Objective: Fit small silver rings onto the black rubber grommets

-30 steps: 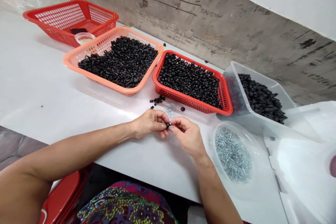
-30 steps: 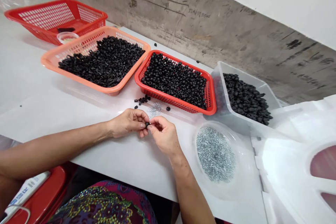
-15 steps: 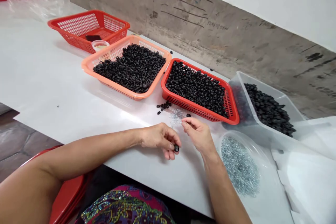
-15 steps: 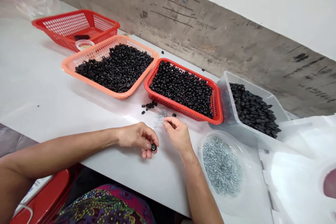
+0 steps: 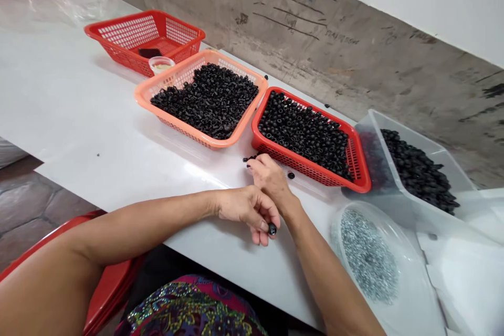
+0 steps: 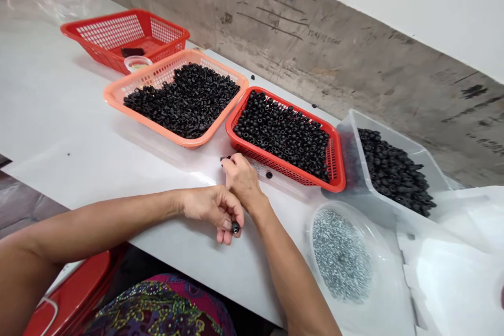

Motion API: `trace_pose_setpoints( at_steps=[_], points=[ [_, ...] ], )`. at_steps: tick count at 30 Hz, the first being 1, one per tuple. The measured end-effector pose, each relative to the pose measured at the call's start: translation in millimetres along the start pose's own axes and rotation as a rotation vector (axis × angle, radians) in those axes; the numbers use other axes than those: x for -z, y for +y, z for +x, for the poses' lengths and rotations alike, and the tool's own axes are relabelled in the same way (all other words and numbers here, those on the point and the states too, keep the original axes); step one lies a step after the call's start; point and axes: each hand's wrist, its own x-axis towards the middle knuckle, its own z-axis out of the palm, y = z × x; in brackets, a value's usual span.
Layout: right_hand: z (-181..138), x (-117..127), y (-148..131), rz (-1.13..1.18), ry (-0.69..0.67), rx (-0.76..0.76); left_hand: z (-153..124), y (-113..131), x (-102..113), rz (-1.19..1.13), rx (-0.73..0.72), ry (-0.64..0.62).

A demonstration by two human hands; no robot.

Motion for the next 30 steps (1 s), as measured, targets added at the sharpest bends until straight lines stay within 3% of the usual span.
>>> trace_pose_setpoints(
  at_steps=[3,6,11,19,30],
  points=[
    [-18.1,21.5,3.2,0.397,0.133,-0.221,-2.4,7.3,-1.1,-0.026,-0.056,0.087],
    [-47.6,41.4,8.4,0.719,0.154,-0.470,-3.2,12.6,-0.9,-0.031,-0.108,0.203],
    [-89.2,43.0,9.1,0.965,0.191,-0.550,-1.2,12.8,-0.2,-0.060,-0.163,0.382],
    [-96.6,42.2,-17.3,0.876,0.221,-0.561,3.2,8.1,-1.7,0.031,-0.199,0.481],
    [-98.3,41.4,-23.1,0.662,0.232,-0.516,3.8,9.5,-5.6,0.148,-0.166,0.509]
  ],
)
